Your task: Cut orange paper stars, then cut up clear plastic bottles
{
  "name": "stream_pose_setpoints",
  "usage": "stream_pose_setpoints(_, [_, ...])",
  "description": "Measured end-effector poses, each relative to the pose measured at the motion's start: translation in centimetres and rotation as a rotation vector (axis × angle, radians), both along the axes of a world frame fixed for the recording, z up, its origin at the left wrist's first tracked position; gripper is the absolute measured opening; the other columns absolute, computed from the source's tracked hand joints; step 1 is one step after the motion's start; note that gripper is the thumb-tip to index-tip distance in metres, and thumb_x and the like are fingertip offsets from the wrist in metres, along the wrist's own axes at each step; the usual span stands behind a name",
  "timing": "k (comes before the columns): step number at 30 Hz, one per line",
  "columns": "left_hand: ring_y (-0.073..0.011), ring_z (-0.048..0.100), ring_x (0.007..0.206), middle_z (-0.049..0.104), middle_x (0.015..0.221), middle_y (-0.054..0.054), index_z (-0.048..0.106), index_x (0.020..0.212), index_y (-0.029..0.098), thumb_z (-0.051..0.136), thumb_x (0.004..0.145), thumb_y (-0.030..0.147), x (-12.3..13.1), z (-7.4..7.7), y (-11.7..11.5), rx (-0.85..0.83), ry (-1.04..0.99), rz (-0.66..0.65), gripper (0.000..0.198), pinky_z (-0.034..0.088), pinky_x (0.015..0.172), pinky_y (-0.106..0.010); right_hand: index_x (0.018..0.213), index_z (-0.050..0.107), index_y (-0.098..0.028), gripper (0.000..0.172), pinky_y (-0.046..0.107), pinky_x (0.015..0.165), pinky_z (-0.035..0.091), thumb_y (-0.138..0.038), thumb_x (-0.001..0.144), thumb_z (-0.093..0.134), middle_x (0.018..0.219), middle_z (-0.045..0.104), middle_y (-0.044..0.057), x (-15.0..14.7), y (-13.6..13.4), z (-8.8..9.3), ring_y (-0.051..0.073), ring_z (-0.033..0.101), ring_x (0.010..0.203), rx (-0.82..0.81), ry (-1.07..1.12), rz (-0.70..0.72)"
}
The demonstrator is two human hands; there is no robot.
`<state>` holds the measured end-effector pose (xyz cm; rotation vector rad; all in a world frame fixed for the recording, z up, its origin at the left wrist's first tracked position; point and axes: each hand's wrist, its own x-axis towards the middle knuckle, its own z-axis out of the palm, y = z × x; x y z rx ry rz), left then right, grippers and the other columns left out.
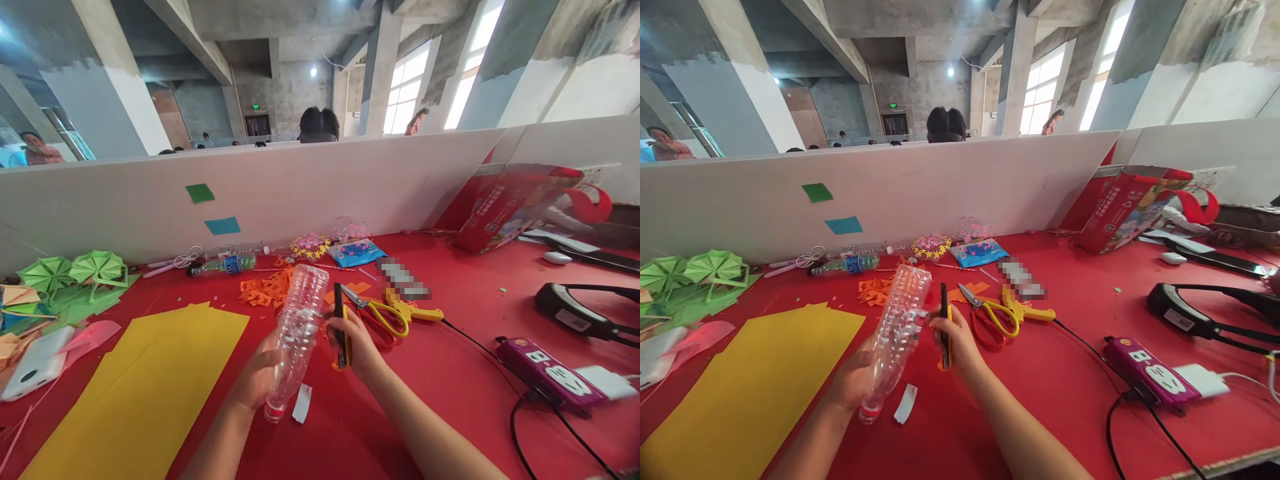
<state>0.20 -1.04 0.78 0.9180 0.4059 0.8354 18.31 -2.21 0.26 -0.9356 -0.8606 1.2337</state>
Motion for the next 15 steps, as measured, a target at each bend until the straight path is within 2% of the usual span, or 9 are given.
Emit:
stream_pose_setpoints(2, [-0.0280,0.052,0.116,0.060,0.122,-0.009,0.049,0.128,0.020,0.067,0.070,0.033,0.0,1.0,0.0,0.115,0.172,0.047,0.062,0.038,0.098,-0.036,0.093,0.050,-0.021,0.032,0.017,0.035,0.026,-0.045,0.072,0.057,0.065,0.061,-0.006,0.6,-0.1,0.3,0.004,0.032,0.036,0.044,0.059,-0.014])
stream_pose_setpoints(4, [-0.0261,0.051,0.118,0.058,0.126,-0.007,0.046,0.129,0.022,0.066,0.073,0.028,0.3,1.8,-0.3,0.224,0.405,0.042,0.060,0.036,0.101,-0.037,0.095,0.050,-0.022,0.038,0.017,0.035,0.026,-0.050,0.072,0.059,0.062,0.060,-0.006,1.0,-0.2,0.4,0.005,0.034,0.035,0.061,0.098,-0.002])
stream_pose_setpoints(8, [-0.0255,0.047,0.122,0.052,0.132,-0.008,0.041,0.131,0.022,0.062,0.078,0.034,1.3,2.4,-1.2,0.439,0.662,0.007,0.059,0.035,0.103,-0.039,0.074,0.050,-0.022,0.033,0.017,0.034,0.027,-0.046,0.066,0.070,0.039,0.047,-0.009,1.1,-0.2,0.5,0.007,0.036,0.032,0.030,0.163,0.001])
stream_pose_setpoints(11, [-0.0251,0.043,0.127,0.044,0.140,-0.010,0.032,0.138,0.023,0.053,0.083,0.045,1.2,2.5,-1.5,0.488,0.734,-0.037,0.062,0.034,0.104,-0.039,0.062,0.049,-0.022,0.032,0.018,0.031,0.028,-0.044,0.065,0.071,0.035,0.044,-0.008,1.6,0.1,0.6,0.007,0.035,0.030,-0.032,0.230,-0.033])
stream_pose_setpoints(13, [-0.0238,0.050,0.119,0.050,0.133,-0.011,0.025,0.140,0.023,0.045,0.087,0.049,0.6,2.4,-1.6,0.478,0.816,-0.013,0.062,0.039,0.099,-0.039,0.061,0.051,-0.022,0.030,0.020,0.031,0.033,-0.047,0.065,0.068,0.039,0.050,-0.007,2.3,0.5,0.6,0.009,0.041,0.032,-0.077,0.285,-0.057])
stream_pose_setpoints(15, [-0.0229,0.058,0.104,0.060,0.116,-0.010,0.026,0.138,0.023,0.046,0.086,0.048,-0.2,1.9,-1.9,0.523,0.964,0.052,0.061,0.045,0.090,-0.039,0.063,0.055,-0.022,0.027,0.021,0.034,0.039,-0.045,0.064,0.067,0.044,0.056,-0.005,3.0,0.8,0.6,0.011,0.048,0.036,-0.112,0.323,-0.071])
